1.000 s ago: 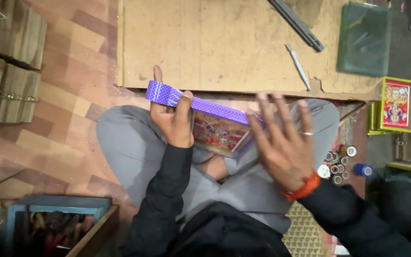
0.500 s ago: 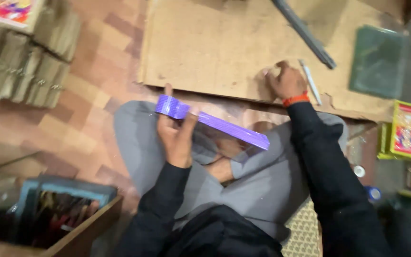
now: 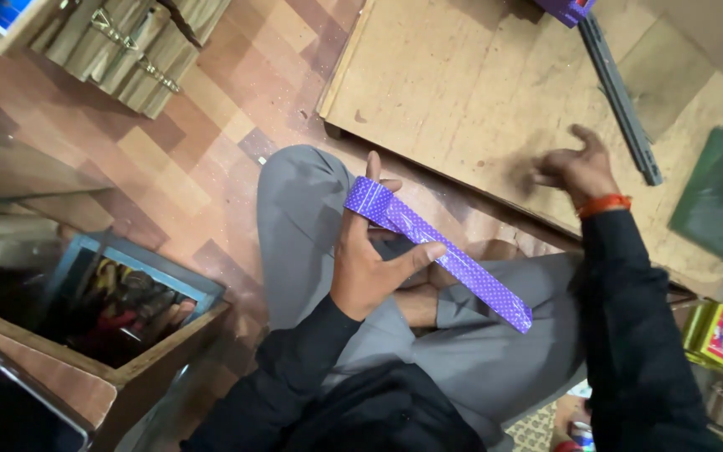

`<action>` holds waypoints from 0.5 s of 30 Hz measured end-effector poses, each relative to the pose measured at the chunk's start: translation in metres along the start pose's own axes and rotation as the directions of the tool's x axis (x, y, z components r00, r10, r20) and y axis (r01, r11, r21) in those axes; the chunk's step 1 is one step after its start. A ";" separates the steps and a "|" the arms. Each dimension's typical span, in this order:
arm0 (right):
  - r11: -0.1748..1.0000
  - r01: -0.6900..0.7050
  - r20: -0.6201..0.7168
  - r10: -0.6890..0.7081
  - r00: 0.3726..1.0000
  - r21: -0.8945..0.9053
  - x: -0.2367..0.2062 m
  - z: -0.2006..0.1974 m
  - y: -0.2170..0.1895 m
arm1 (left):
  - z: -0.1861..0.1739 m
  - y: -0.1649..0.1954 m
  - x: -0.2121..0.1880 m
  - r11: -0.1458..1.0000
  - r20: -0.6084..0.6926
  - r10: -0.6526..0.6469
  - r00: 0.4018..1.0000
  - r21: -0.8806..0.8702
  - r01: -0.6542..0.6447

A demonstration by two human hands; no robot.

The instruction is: The person sits on the floor and wraps small rectangular boxes with purple polka-dotted tape. They apply tape to the edges and sides of each box, then place the finished boxes into a stack.

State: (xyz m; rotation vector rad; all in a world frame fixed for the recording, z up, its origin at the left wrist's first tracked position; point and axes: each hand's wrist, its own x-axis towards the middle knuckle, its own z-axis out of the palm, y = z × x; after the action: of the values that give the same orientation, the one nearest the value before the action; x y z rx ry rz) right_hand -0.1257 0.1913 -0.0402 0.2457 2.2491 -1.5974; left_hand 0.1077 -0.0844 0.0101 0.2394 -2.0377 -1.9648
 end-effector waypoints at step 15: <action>0.940 0.158 0.468 -0.291 0.835 0.303 -0.134 0.133 -0.098 | -0.019 -0.017 0.006 0.998 -0.024 -0.038 0.999 -0.047 0.037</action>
State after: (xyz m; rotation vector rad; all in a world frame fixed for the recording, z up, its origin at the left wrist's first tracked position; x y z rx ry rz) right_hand -0.0113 0.0428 0.0592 -0.3610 1.7129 -1.8102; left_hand 0.1067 -0.1055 -0.0057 0.2928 -1.9828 -2.0192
